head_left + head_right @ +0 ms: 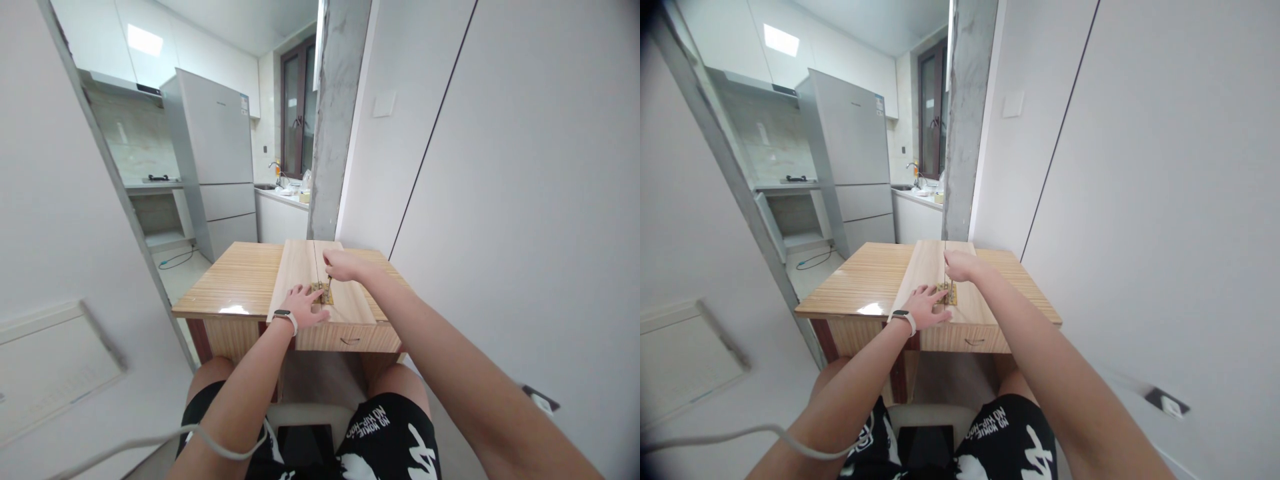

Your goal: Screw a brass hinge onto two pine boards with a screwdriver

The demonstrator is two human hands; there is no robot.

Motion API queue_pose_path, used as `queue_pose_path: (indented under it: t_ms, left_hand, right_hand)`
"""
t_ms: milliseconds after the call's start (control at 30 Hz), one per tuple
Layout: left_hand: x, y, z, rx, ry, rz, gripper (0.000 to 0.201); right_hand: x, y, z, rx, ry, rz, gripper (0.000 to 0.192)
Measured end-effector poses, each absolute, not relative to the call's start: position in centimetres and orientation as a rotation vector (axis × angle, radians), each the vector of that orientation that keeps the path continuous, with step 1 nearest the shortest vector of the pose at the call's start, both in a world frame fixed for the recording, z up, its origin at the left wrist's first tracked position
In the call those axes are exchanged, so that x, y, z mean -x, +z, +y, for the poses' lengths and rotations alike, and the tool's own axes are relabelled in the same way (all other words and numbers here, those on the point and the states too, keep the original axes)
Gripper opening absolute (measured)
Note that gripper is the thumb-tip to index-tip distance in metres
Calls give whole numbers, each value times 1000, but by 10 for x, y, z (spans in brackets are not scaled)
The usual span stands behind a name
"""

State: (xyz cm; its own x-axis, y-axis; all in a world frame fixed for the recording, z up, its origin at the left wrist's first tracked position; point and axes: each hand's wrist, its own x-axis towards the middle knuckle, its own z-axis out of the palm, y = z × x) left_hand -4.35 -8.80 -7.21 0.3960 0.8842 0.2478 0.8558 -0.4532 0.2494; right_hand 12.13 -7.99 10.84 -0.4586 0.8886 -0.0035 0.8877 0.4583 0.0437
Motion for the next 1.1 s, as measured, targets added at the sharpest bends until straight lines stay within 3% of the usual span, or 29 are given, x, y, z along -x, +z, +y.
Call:
queue_pose_path:
  t_ms: [233, 433, 567, 900, 1100]
  left_hand:
    - [43, -71, -88, -2572, 539, 1581, 81]
    - [44, -72, -87, -2582, 547, 1589, 82]
    - [44, -75, -86, -2582, 549, 1590, 82]
    - [43, -73, -88, -2558, 548, 1597, 82]
    - [43, -72, -88, -2572, 546, 1588, 82]
  right_hand:
    - [-117, 111, -81, -1628, 93, 2618, 19]
    - [-118, 113, -77, -1694, 55, 2461, 42]
    - [-120, 114, -80, -1662, 117, 2555, 35]
    - [-109, 128, -95, -1624, 156, 2455, 38]
    - [-114, 124, -90, -1681, 161, 2468, 49]
